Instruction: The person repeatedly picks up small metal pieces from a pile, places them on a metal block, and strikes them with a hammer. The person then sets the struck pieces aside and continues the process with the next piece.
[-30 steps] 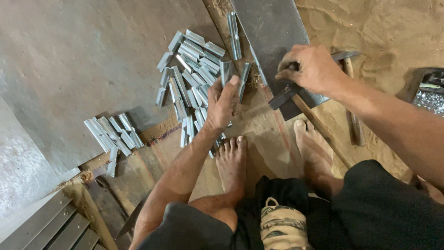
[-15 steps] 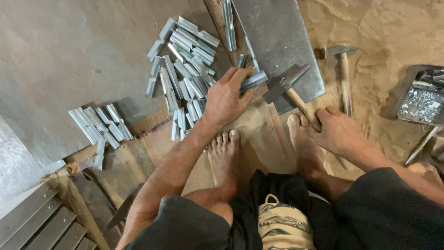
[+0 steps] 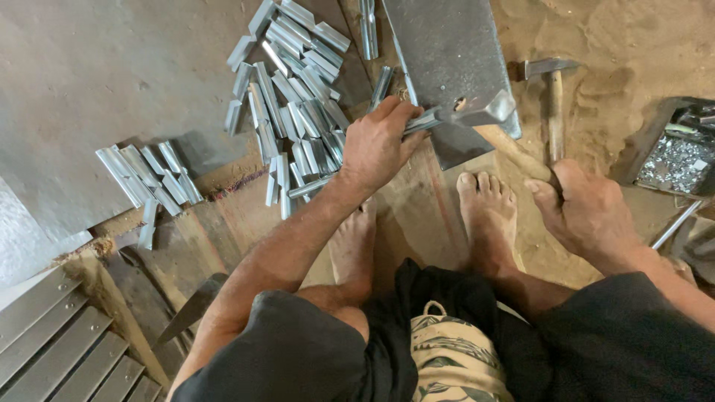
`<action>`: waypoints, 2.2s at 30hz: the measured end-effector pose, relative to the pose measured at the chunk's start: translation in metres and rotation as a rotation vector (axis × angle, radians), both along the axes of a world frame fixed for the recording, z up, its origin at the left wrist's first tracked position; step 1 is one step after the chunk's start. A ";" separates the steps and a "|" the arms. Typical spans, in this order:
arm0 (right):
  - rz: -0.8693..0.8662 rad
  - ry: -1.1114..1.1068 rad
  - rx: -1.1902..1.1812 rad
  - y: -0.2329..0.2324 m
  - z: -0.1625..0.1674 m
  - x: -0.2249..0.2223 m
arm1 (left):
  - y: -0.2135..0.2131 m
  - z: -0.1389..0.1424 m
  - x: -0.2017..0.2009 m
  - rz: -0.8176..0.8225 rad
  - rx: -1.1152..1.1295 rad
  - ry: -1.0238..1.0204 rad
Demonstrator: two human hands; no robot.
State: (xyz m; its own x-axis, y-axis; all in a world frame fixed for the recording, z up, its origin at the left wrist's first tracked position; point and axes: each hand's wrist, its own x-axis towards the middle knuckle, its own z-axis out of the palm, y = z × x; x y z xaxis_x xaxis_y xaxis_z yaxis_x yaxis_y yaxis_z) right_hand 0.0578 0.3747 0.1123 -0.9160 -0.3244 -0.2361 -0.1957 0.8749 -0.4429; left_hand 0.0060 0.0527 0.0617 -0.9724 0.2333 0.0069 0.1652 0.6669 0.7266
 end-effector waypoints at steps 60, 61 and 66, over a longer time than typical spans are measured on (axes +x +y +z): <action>-0.165 -0.056 0.071 -0.029 0.021 -0.033 | 0.001 -0.001 -0.038 -0.020 -0.106 0.023; -0.195 -0.090 0.060 -0.029 0.021 -0.032 | 0.002 -0.001 -0.038 -0.012 -0.110 0.020; -0.106 -0.175 0.209 -0.032 0.016 -0.033 | 0.004 0.000 -0.037 0.008 -0.122 -0.026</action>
